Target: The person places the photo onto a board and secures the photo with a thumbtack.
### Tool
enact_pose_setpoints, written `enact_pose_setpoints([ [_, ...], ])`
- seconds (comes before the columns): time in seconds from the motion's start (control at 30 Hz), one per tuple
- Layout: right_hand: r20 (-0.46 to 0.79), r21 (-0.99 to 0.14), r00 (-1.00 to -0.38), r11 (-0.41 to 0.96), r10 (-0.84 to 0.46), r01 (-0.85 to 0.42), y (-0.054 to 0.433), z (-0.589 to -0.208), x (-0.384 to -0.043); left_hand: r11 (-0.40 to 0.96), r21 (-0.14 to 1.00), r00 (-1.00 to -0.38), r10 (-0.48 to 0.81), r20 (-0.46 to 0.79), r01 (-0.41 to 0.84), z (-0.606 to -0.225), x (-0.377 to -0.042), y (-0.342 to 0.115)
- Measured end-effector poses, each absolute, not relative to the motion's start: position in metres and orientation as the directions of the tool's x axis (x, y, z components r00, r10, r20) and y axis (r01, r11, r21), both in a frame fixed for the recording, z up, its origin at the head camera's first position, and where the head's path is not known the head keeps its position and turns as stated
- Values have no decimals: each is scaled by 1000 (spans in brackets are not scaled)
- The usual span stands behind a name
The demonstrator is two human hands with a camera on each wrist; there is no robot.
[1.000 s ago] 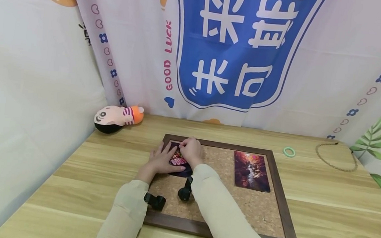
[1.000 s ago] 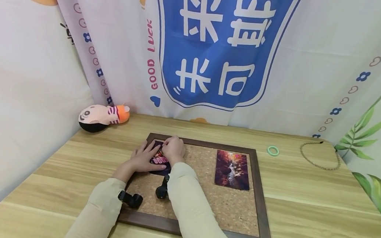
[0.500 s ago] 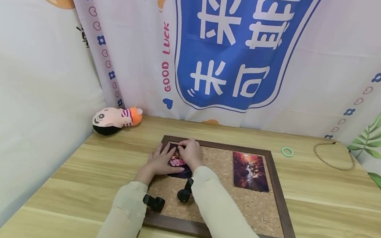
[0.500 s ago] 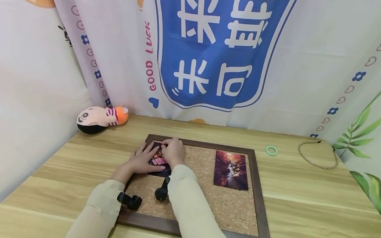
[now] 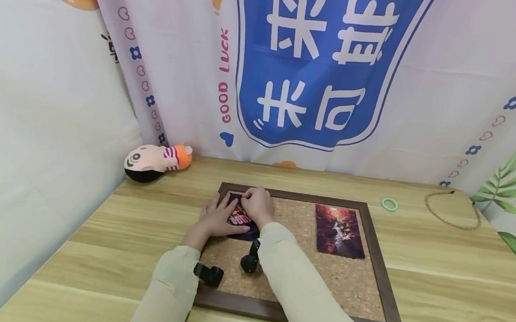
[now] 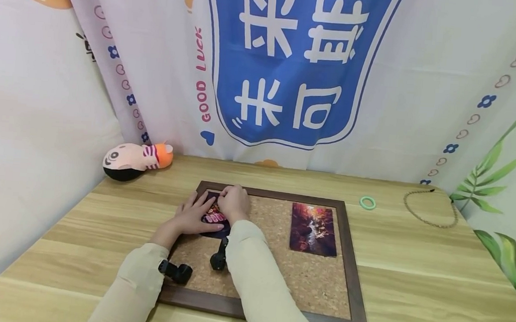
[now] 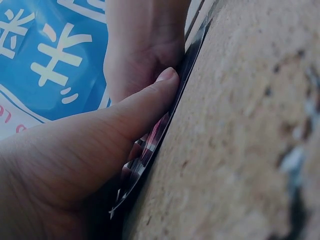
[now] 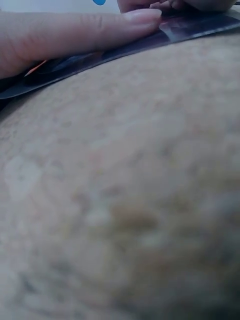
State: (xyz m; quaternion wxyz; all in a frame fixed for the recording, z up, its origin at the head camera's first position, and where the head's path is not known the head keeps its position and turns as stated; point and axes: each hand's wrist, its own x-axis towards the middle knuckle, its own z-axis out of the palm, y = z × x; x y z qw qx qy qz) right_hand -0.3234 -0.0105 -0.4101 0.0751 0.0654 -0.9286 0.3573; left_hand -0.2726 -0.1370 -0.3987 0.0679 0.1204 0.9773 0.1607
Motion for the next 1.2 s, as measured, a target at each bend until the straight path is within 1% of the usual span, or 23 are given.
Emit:
enact_pose_setpoints([
  [0.13, 150, -627, -985, 763, -80, -157, -12, -405, -323, 922, 327, -962, 254, -101, 209, -398, -272, -139],
  [0.23, 144, -610, -984, 774, -101, -169, -12, -401, -324, 916, 339, -960, 262, -96, 216, -397, -274, -140],
  [0.3, 152, -605, -979, 771, -133, -198, -10, -400, -324, 916, 340, -960, 261, -101, 213, -396, -274, -141],
  [0.4, 178, -621, -959, 731, -219, -282, -4, -401, -324, 916, 340, -960, 261, -106, 211, -397, -274, -142],
  [0.47, 171, -657, -947, 685, -272, -316, 0, -401, -324, 919, 335, -961, 255, -110, 206, -398, -274, -142],
  [0.53, 151, -712, -943, 629, -297, -312, 5, -404, -328, 915, 347, -961, 257, -104, 207, -399, -275, -142],
  [0.6, 124, -775, -949, 569, -291, -276, 11, -405, -332, 906, 369, -961, 260, -95, 209, -400, -275, -142],
  [0.7, 132, -888, -942, 386, -309, -251, 23, -432, -361, 884, 417, -962, 264, -74, 211, -399, -278, -141],
  [0.77, 82, -937, -945, 299, -316, -181, 28, -430, -365, 867, 450, -964, 263, -46, 216, -399, -280, -141],
  [0.83, 34, -960, -938, 251, -344, -127, 32, -423, -365, 852, 471, -965, 264, -8, 229, -398, -282, -141],
  [0.87, -10, -960, -940, 267, -342, -87, 34, -405, -354, 846, 482, -966, 259, 5, 229, -397, -283, -142],
  [0.9, -18, -954, -936, 288, -352, -90, 35, -394, -348, 837, 498, -967, 255, 14, 228, -395, -284, -142],
  [0.93, -40, -942, -936, 326, -349, -81, 37, -375, -336, 826, 515, -968, 251, 22, 227, -392, -285, -143],
  [1.0, 21, -919, -923, 355, -385, -169, 43, -353, -326, 810, 542, -969, 242, 41, 225, -383, -286, -144],
  [1.07, 105, -872, -905, 400, -411, -283, 50, -333, -319, 799, 560, -972, 231, 51, 219, -371, -286, -145],
  [1.13, 177, -797, -885, 464, -431, -386, 58, -316, -313, 799, 553, -969, 230, 86, 239, -357, -285, -144],
  [1.2, 216, -706, -870, 545, -443, -452, 66, -300, -307, 811, 525, -966, 229, 122, 258, -341, -285, -143],
])
